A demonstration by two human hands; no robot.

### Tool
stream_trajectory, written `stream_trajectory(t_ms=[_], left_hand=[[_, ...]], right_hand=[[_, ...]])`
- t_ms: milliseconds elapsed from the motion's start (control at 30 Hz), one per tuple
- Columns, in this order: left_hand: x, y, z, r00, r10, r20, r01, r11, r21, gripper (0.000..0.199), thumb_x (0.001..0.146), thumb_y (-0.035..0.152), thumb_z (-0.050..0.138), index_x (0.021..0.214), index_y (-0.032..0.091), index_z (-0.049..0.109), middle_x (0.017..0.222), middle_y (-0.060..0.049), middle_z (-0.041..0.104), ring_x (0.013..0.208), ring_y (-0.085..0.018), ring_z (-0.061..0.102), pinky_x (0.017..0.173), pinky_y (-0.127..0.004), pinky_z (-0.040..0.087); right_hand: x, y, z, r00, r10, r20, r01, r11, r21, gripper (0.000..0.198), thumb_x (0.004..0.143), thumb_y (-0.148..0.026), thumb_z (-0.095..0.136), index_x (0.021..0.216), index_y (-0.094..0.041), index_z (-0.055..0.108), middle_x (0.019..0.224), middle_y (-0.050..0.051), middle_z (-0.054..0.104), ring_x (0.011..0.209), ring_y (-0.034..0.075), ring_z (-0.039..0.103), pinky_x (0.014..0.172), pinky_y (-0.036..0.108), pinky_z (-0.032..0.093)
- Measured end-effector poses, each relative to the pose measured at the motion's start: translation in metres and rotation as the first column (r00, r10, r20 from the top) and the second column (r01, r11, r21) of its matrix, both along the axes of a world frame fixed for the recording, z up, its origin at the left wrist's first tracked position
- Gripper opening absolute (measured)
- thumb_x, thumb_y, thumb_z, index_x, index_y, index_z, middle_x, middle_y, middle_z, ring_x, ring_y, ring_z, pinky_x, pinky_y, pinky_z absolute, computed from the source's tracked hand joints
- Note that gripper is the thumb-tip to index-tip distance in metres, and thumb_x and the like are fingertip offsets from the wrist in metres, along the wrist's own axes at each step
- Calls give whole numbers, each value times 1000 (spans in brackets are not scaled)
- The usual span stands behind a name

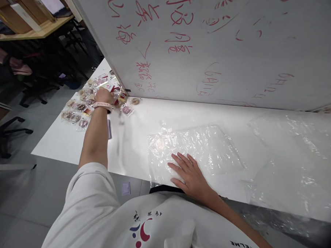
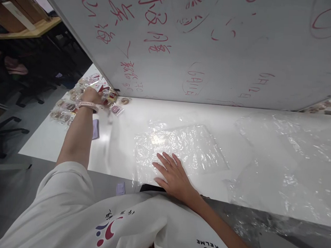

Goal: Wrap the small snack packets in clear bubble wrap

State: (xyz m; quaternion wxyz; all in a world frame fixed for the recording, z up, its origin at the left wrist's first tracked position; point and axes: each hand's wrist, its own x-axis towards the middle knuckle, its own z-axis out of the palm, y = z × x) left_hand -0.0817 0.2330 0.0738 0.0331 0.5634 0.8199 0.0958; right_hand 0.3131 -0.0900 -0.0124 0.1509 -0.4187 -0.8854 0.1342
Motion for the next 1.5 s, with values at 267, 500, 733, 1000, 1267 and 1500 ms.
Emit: stream_trajectory(t_ms=[267,500,733,1000,1267,1500], left_hand=[[132,-176,26,922,-387,-21,386,913,132,28,96,41,54,112,20,47,116,-13,57,108,-30,57,84,-46,53],[277,-284,-77,597,-773,213,720,634,283,21,96,40,54,108,23,51,124,-20,56,128,-35,53,105,-57,47],[253,-295,-96,487,-847,213,797,530,288,41,100,46,45,131,20,39,146,-21,47,144,-35,39,115,-62,37],[227,-288,-65,344,-929,133,890,368,268,43,100,49,44,129,17,42,136,-22,54,130,-32,53,100,-51,53],[277,-292,-84,501,-864,47,847,500,178,41,96,47,54,123,16,48,141,-20,53,141,-37,42,112,-59,38],[259,-303,-90,512,-845,152,801,534,271,46,95,46,57,130,19,46,143,-20,52,139,-34,45,113,-59,36]], right_hand=[[-1,2,-1,990,-24,-142,27,999,22,40,101,-42,47,136,-26,58,151,6,50,144,25,40,120,52,30],[50,-38,-2,788,-452,-419,536,837,106,30,100,-30,46,118,-20,67,120,11,70,120,23,60,103,41,46],[199,-68,-31,701,-713,3,704,693,154,47,102,-43,35,137,-19,56,150,13,49,140,31,43,112,54,35],[211,-33,-25,655,-705,-273,750,652,115,52,99,-49,37,135,-18,58,131,15,63,124,30,54,108,52,40],[138,-38,-22,787,-608,-103,617,782,94,47,99,-46,41,134,-21,61,149,14,49,130,35,45,102,55,41],[146,-42,-18,584,-711,-391,725,674,-143,35,90,-41,52,109,-20,74,106,10,69,92,24,62,90,42,49]])
